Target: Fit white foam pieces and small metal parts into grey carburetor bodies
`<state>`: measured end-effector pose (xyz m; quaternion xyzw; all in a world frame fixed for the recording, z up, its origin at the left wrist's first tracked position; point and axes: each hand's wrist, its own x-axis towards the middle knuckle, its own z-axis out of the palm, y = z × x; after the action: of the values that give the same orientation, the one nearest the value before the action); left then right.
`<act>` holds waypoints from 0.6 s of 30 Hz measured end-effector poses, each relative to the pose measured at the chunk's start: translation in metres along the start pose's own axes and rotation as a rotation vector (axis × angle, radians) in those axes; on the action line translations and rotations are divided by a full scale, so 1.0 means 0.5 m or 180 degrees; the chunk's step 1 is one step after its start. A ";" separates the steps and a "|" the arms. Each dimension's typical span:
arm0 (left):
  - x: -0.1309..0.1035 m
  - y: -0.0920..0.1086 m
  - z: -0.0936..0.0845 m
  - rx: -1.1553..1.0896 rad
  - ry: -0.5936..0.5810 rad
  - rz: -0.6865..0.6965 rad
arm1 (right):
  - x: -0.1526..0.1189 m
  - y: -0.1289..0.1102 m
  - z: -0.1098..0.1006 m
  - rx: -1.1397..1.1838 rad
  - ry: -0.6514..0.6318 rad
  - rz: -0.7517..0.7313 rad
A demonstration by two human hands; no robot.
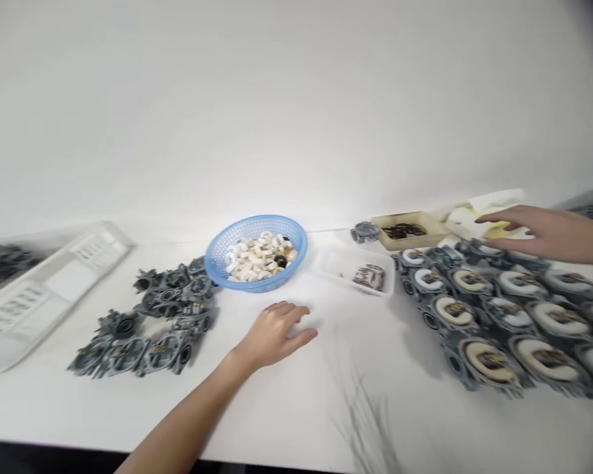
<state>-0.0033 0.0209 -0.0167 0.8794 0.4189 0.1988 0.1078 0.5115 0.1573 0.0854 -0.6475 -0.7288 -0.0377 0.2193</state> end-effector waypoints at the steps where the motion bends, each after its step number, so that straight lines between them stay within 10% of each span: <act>1: 0.002 0.003 0.004 0.0037 0.0029 0.0018 | -0.010 -0.029 0.002 -0.0044 -0.0275 -0.0371; 6: 0.007 0.033 0.016 0.0277 0.0093 0.0169 | -0.165 -0.293 0.037 0.0429 -0.0225 -0.1998; 10: -0.018 0.034 -0.060 0.0560 0.0403 0.0122 | -0.272 -0.485 0.096 0.1139 -0.0190 -0.2681; 18: -0.165 -0.257 -0.376 0.0760 0.1049 -0.2801 | -0.286 -0.500 0.231 0.1369 -0.0419 -0.2752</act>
<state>-0.2222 0.0411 0.0847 0.5818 0.7825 0.2214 0.0122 0.2494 0.0240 -0.0140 -0.2265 -0.9346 0.0672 0.2659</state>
